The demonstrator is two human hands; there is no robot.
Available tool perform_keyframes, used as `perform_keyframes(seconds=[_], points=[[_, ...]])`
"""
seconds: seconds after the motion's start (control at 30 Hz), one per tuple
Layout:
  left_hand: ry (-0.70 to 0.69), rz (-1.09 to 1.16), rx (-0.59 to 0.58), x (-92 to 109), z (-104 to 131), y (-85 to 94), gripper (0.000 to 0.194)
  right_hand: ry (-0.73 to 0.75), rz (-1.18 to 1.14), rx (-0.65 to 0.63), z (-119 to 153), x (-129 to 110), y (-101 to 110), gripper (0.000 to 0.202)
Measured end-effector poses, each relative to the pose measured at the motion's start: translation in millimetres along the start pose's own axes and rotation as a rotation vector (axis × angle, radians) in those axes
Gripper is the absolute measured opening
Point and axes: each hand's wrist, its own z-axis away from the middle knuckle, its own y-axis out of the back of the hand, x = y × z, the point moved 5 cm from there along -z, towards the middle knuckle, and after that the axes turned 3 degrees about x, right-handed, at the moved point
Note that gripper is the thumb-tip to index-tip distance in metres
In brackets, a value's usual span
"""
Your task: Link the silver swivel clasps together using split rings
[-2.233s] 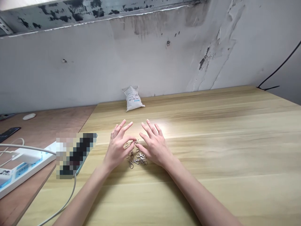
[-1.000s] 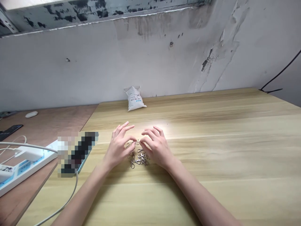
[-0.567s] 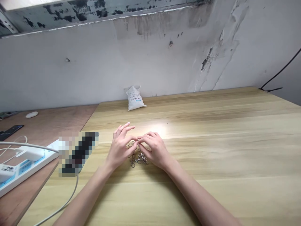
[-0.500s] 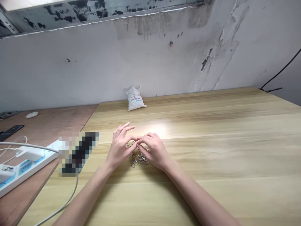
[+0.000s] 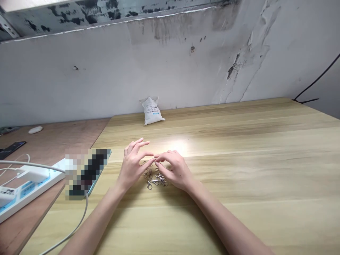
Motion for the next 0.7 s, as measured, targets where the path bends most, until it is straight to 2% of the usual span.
perform_keyframes(seconds=[0.23,0.7], points=[[-0.062,-0.007,-0.009,3.6,-0.8,-0.3,0.012,-0.041,-0.015,0.011,-1.1,3.0,3.9,0.008],[-0.07,0.017,-0.048,2.3,0.6,-5.7,0.015,-0.063,-0.029,0.009,0.0,6.5,2.8,0.01]])
